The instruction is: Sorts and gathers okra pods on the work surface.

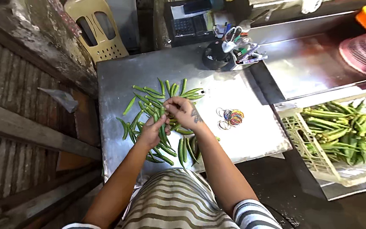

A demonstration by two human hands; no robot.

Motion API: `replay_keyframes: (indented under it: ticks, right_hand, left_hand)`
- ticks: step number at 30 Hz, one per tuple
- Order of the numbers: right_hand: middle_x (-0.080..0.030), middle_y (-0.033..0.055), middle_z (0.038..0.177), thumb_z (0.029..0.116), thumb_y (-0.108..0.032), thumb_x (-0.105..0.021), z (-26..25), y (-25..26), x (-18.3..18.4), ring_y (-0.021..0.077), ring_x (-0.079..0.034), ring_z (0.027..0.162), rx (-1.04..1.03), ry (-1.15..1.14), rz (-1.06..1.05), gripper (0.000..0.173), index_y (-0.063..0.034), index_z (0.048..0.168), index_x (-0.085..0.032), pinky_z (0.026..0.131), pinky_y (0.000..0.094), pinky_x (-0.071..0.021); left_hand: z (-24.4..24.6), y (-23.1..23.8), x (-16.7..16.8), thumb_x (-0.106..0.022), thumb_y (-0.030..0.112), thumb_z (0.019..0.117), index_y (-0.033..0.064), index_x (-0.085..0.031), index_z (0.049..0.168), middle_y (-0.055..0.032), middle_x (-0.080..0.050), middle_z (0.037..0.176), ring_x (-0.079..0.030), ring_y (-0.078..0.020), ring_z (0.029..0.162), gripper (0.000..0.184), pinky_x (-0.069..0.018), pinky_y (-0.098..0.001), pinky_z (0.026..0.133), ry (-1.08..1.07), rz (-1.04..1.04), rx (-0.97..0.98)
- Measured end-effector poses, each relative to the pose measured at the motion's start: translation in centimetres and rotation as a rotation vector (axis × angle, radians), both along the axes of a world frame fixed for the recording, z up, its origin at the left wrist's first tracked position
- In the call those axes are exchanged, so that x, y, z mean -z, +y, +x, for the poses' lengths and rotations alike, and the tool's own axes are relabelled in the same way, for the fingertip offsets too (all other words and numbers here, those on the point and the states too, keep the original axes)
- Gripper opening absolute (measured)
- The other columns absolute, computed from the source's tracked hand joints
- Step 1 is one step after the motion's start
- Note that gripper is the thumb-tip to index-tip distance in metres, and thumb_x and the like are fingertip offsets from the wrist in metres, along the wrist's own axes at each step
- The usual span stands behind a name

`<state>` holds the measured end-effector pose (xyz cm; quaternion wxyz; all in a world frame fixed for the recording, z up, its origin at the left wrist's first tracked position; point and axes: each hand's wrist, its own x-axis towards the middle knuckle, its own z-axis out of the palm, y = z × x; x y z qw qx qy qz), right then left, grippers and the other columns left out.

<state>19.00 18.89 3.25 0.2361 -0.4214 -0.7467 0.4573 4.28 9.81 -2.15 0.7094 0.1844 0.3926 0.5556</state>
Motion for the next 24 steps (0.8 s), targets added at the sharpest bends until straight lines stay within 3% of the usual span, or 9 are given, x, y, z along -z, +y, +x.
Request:
replay_keyframes:
  ticks: [4, 8, 10, 14, 19, 24]
  right_hand:
    - [-0.07, 0.0031, 0.089, 0.1066, -0.02, -0.055, 2.7, -0.9, 0.7, 0.0125, -0.063, 0.07, 0.064, 0.098, -0.029, 0.02, -0.0115, 0.111, -0.073, 0.064, 0.0326, -0.0543]
    - [-0.069, 0.0048, 0.099, 0.1, -0.029, -0.067, 3.2, -1.9, 1.5, 0.0144, -0.064, 0.077, -0.026, 0.041, -0.052, 0.028, -0.0104, 0.121, -0.069, 0.07, 0.0353, -0.0557]
    - [-0.066, 0.0054, 0.096, 0.0951, -0.025, -0.074, 3.0, -2.4, 2.5, 0.0139, -0.061, 0.075, -0.043, 0.028, -0.033, 0.023, -0.01, 0.113, -0.073, 0.069, 0.0348, -0.0547]
    - [-0.067, 0.0017, 0.076, 0.0896, -0.017, -0.08, 3.1, -2.7, 2.5, 0.0092, -0.059, 0.06, -0.016, 0.09, -0.11, 0.018, -0.0087, 0.104, -0.075, 0.059, 0.0279, -0.0525]
    - [-0.067, 0.0022, 0.074, 0.0904, -0.015, -0.079, 2.8, -3.5, 2.5, 0.0093, -0.06, 0.056, -0.049, 0.134, -0.132, 0.017, -0.0085, 0.105, -0.074, 0.053, 0.0263, -0.0543]
    - [-0.069, 0.0063, 0.083, 0.0946, -0.014, -0.072, 5.0, -2.9, 2.7, 0.0151, -0.062, 0.062, 0.11, 0.267, -0.196, 0.021, -0.008, 0.114, -0.067, 0.054, 0.0302, -0.0539]
  left_hand:
    - [0.1, -1.1, 0.4, -0.051, 0.015, 0.1064, 0.0047, -0.056, 0.123, -0.0065, -0.059, 0.086, -0.059, -0.015, 0.065, 0.02, -0.056, -0.0316, 0.063, 0.05, 0.002, 0.086]
    - [0.7, -1.5, -0.3, -0.059, 0.005, 0.1014, 0.0032, -0.052, 0.128, -0.0116, -0.065, 0.092, -0.068, -0.0217, 0.076, 0.028, -0.0614, -0.0377, 0.071, 0.189, 0.017, 0.154]
    - [1.0, -1.6, -1.0, -0.057, 0.003, 0.1025, 0.0018, -0.048, 0.135, -0.0163, -0.069, 0.098, -0.073, -0.0275, 0.083, 0.034, -0.0637, -0.0433, 0.076, 0.247, 0.011, 0.212]
    - [0.8, -1.9, -1.3, -0.056, 0.002, 0.1029, 0.0008, -0.048, 0.133, -0.0186, -0.069, 0.106, -0.074, -0.0312, 0.085, 0.031, -0.0646, -0.0449, 0.076, 0.235, -0.013, 0.244]
    - [0.7, -2.2, -1.4, -0.056, 0.0, 0.1023, 0.002, -0.049, 0.134, -0.0184, -0.071, 0.103, -0.075, -0.0304, 0.084, 0.033, -0.0648, -0.0433, 0.077, 0.225, -0.025, 0.28]
    - [0.1, -2.0, -1.0, -0.041, 0.017, 0.1108, 0.0027, -0.053, 0.133, -0.0199, -0.069, 0.114, -0.072, -0.033, 0.101, 0.029, -0.0608, -0.0483, 0.089, 0.146, -0.053, 0.259]
